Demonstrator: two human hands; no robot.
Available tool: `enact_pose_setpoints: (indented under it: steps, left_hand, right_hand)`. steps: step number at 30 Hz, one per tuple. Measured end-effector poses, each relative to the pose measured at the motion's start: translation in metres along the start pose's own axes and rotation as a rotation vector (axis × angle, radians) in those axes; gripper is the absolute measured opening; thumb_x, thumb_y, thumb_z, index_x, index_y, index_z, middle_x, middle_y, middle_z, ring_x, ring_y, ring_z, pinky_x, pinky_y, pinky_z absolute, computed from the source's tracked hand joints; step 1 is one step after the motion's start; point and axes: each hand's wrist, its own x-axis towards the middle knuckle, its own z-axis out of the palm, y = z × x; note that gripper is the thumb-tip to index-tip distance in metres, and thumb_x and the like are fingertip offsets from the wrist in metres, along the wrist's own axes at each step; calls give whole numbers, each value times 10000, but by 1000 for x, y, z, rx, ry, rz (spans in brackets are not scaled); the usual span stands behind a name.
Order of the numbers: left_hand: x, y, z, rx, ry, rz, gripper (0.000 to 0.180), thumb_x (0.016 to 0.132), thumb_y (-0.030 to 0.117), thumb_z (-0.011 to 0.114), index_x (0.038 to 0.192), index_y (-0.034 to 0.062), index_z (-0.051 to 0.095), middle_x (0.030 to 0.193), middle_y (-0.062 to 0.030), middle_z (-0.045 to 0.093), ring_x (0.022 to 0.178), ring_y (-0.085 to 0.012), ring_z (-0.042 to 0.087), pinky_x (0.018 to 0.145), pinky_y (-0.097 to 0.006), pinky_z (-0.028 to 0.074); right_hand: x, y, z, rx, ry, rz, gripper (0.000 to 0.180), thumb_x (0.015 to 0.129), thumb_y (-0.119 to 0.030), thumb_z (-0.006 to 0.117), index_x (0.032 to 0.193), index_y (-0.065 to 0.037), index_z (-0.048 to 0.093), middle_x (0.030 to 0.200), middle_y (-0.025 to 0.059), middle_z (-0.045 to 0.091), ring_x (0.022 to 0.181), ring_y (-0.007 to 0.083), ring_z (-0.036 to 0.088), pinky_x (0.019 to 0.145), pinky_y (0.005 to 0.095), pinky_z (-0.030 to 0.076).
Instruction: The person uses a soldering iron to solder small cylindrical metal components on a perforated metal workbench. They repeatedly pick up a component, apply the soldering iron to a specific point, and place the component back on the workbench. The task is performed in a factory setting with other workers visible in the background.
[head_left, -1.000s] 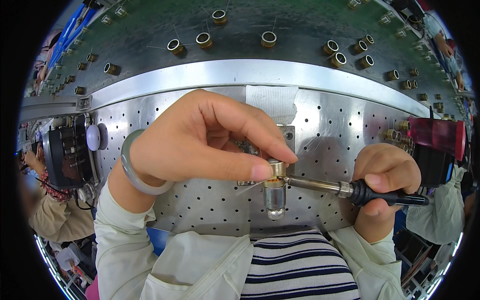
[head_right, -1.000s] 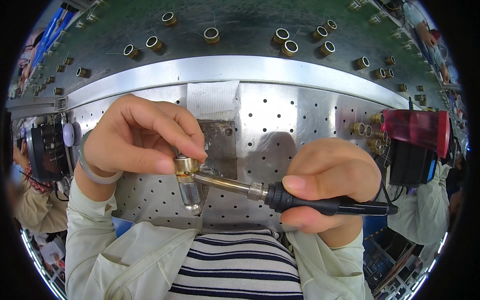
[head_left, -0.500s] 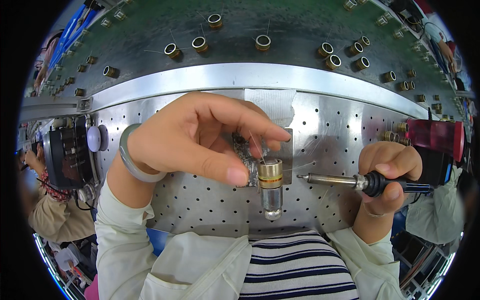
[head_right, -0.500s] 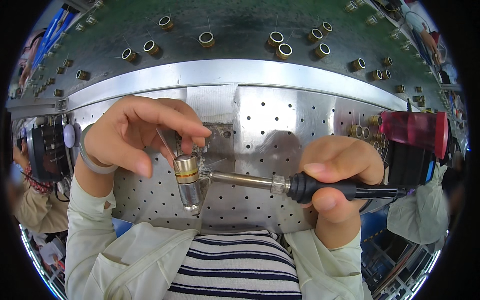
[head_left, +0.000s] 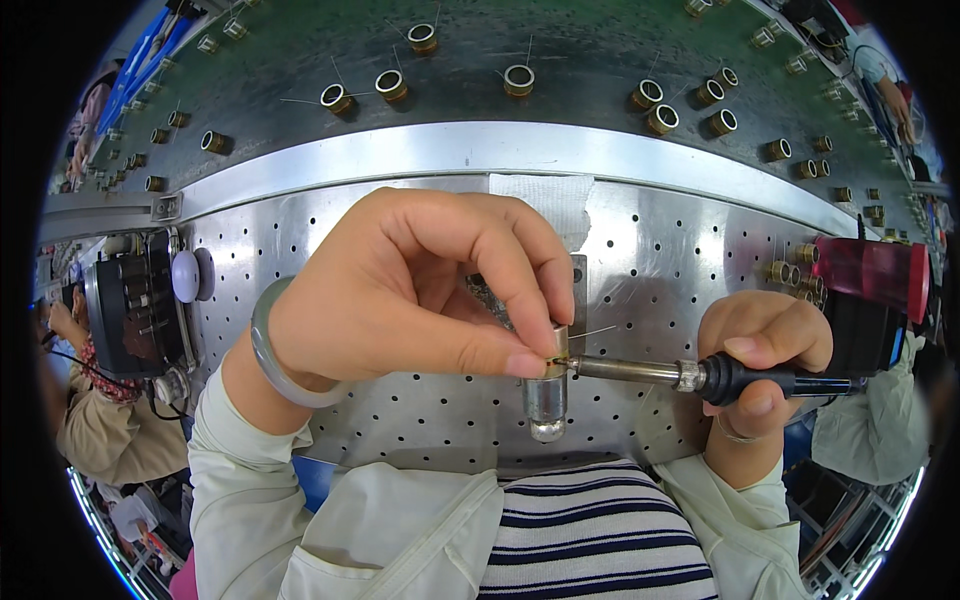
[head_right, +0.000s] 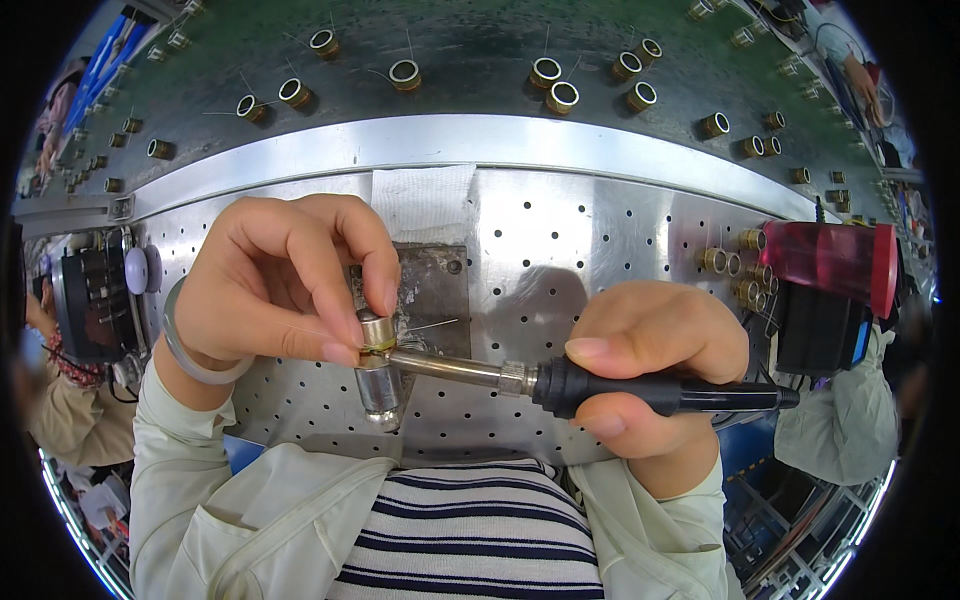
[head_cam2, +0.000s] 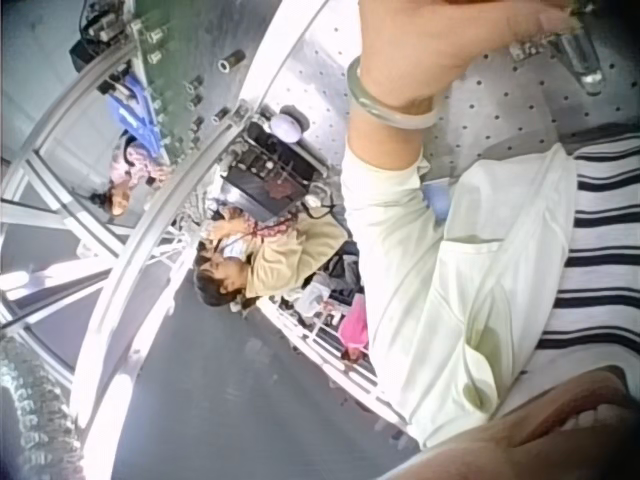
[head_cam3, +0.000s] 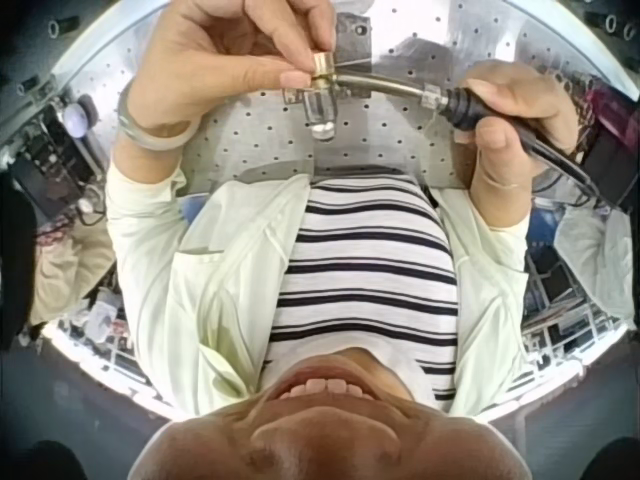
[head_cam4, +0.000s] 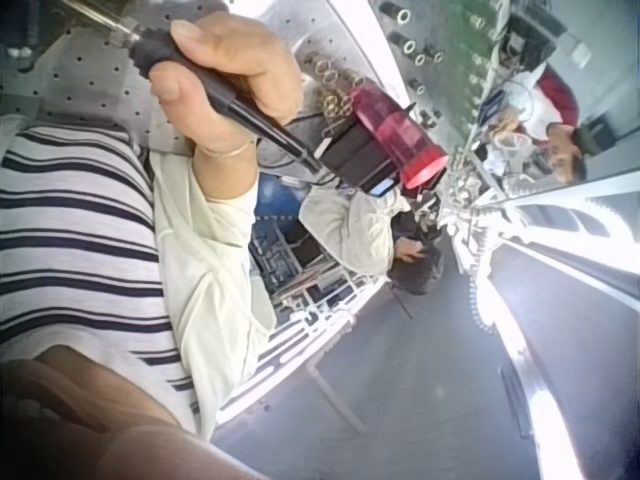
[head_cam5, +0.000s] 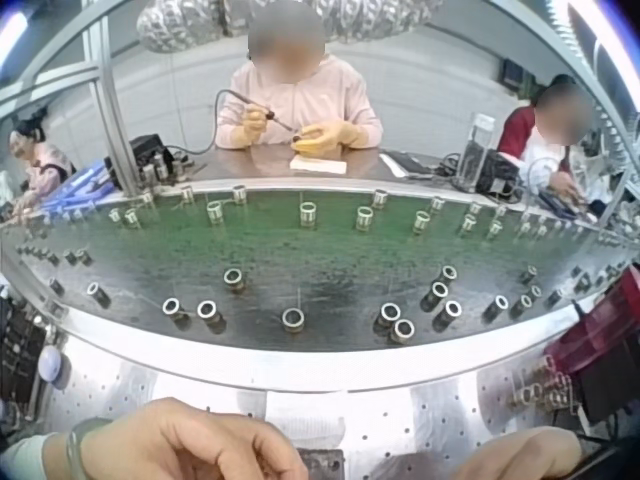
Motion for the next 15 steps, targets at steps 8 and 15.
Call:
enact_pose_setpoints:
  steps: [8, 15]
  left_hand:
    - [-2, -1, -1, 18, -12, 31, 161, 628, -78, 763, 739, 12, 690, 905, -187, 598, 788, -210, 600, 736, -282, 506]
    - [0, -2, -4, 10, -35, 30, 170, 619, -90, 758, 740, 7, 690, 910, -188, 599, 793, -210, 598, 733, -279, 501]
  right_hand:
    - [0, 1, -4, 12, -42, -19, 291, 702, -23, 769, 895, 56, 566, 655, 131, 594, 457, 157, 530, 436, 247, 409]
    - [6, 3, -10, -17, -158, -80, 309, 698, 26, 747, 944, 83, 569, 659, 143, 592, 447, 165, 528, 416, 253, 397]
